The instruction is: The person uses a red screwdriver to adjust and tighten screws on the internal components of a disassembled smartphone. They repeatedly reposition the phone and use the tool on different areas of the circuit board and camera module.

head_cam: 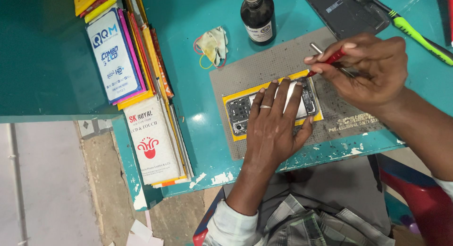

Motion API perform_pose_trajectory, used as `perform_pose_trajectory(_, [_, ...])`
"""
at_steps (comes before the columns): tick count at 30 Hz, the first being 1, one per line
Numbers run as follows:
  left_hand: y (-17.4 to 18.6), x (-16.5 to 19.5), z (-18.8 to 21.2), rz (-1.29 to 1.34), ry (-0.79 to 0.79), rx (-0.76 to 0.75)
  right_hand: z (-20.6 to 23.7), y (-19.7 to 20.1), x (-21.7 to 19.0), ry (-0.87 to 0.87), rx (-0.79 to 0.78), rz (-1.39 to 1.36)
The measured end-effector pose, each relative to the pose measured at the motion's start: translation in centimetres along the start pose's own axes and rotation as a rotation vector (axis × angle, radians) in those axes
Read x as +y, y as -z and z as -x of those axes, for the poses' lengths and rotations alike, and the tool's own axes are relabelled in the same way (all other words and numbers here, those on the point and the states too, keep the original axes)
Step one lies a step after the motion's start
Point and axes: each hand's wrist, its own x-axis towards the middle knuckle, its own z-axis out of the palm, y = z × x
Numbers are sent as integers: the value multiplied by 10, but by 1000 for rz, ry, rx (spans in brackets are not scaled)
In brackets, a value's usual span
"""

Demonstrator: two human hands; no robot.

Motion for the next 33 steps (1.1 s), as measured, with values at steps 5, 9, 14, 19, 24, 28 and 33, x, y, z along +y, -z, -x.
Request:
perform_pose_trajectory(5, [0, 0, 0, 8, -1, -6, 0, 0, -1, -13, -26, 44])
perform_pose_trajectory(9, [1, 0, 0, 18, -6, 12, -1, 0, -1, 5, -28, 52])
perform_pose_trajectory(14, [2, 0, 0, 19, -8, 7, -1, -1, 1, 9, -31, 50])
perform_pose_trajectory(19, [1, 0, -1, 15, -10, 15, 1, 0, 2, 12, -34, 63])
perform_pose_trajectory(24, [2, 1, -1, 18, -11, 21, 0, -2, 2, -4, -34, 53])
perform_pose_trajectory(28, [1, 1, -2, 17, -8, 20, -3, -1, 0, -22, -50, 27])
perform_pose_trajectory(33, [-1, 1, 3, 28, -19, 30, 2, -1, -9, -67, -214, 151])
